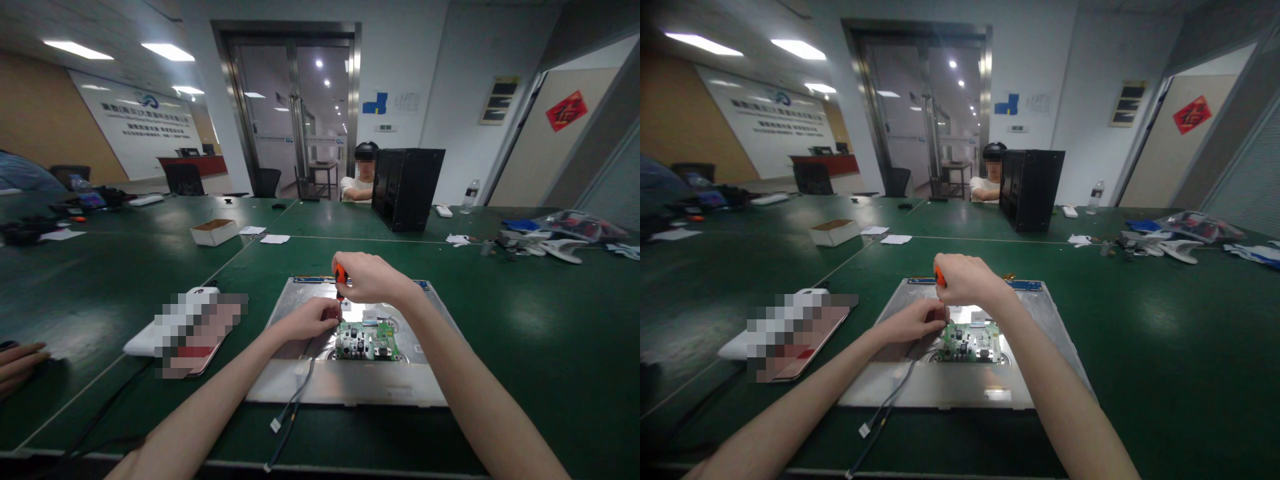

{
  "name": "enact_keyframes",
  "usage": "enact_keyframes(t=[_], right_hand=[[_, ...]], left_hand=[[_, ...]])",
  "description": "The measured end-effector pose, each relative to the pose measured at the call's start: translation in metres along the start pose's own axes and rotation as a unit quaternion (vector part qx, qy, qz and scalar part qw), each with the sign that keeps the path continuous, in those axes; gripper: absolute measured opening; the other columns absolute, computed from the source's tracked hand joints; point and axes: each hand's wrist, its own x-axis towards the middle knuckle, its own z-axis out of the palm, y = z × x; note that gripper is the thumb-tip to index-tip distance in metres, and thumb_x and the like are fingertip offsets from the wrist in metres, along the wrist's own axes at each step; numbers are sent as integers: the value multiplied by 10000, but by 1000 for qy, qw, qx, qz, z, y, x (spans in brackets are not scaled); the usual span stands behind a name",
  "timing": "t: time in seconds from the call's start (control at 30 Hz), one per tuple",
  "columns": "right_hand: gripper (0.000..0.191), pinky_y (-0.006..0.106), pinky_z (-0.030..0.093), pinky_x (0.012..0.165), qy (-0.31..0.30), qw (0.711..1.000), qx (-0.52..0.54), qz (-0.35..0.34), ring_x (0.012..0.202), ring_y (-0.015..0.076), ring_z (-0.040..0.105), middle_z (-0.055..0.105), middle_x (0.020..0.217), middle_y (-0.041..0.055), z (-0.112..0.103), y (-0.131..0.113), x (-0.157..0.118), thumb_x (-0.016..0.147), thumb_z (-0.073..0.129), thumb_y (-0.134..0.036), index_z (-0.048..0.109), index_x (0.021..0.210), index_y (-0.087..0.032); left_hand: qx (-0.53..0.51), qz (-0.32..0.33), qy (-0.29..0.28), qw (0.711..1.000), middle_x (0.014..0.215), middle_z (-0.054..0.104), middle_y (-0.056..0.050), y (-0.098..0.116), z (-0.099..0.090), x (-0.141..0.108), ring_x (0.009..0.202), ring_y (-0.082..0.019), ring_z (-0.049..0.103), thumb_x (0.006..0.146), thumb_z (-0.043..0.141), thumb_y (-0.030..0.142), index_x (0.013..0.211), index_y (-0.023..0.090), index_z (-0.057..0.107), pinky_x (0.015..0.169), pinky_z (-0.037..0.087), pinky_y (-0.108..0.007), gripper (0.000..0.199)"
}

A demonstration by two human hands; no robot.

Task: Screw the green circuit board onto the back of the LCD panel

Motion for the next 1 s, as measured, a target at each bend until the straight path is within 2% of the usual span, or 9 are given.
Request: enact_keyframes(t=[0.13,0.33,0.4,0.5,0.57,0.67,0.77,0.9,1.0], right_hand=[[181,252,277,541,6,1000,-4,-8,755,167,579,670,916,37,1,-1,1,807,524,-219,522,988,-214],[248,268,237,521,12,997,-67,32,730,188,596,668,829,38,2,0,5,841,574,-471,568,925,-238],[272,273,234,520,16,997,-64,35,726,187,596,669,815,42,2,1,5,854,546,-497,581,887,-229],[221,270,240,528,27,999,-35,21,745,178,586,673,862,34,2,2,3,842,562,-439,575,871,-220],[159,265,255,537,28,1000,-8,3,758,170,577,670,912,31,2,2,1,805,582,-335,560,901,-210],[193,266,275,553,22,1000,6,-4,763,165,571,667,946,41,3,1,-1,766,532,-193,543,959,-196],[190,269,263,543,19,1000,-10,1,766,172,578,671,938,43,3,0,-1,784,504,-176,539,969,-201],[153,271,231,521,25,998,-54,11,755,182,599,680,897,32,2,-1,2,832,565,-296,545,967,-227],[243,269,251,529,15,996,-83,27,756,199,615,681,852,47,1,-1,4,855,560,-461,569,931,-231]], left_hand=[[-3,-5,-4,1000,661,564,17,3,-1,0,628,-141,515,753,541,159,788,158,601,591,389,-231,69],[-22,-6,-12,1000,665,564,13,3,-2,0,624,-144,520,761,534,165,797,152,585,585,388,-234,64],[-20,-2,-11,1000,651,551,19,1,-1,0,611,-140,507,759,541,172,787,154,580,579,380,-232,51],[-14,7,-7,1000,635,533,29,-1,0,1,602,-135,492,758,546,172,780,157,579,580,371,-230,43],[-8,8,-5,1000,642,537,27,-2,0,1,609,-134,493,759,543,166,784,156,582,584,371,-230,48],[1,8,-4,1000,652,545,24,-2,1,1,613,-134,496,759,542,158,786,156,586,582,371,-229,52],[1,9,-5,1000,657,546,22,-2,1,1,614,-134,496,763,540,163,788,159,586,580,373,-227,52],[-3,11,-5,1000,637,525,28,-1,1,0,593,-129,480,758,532,158,782,161,578,570,369,-224,51],[-5,7,-5,1000,640,532,26,-1,0,0,604,-136,489,763,531,174,785,165,575,576,374,-229,50]])
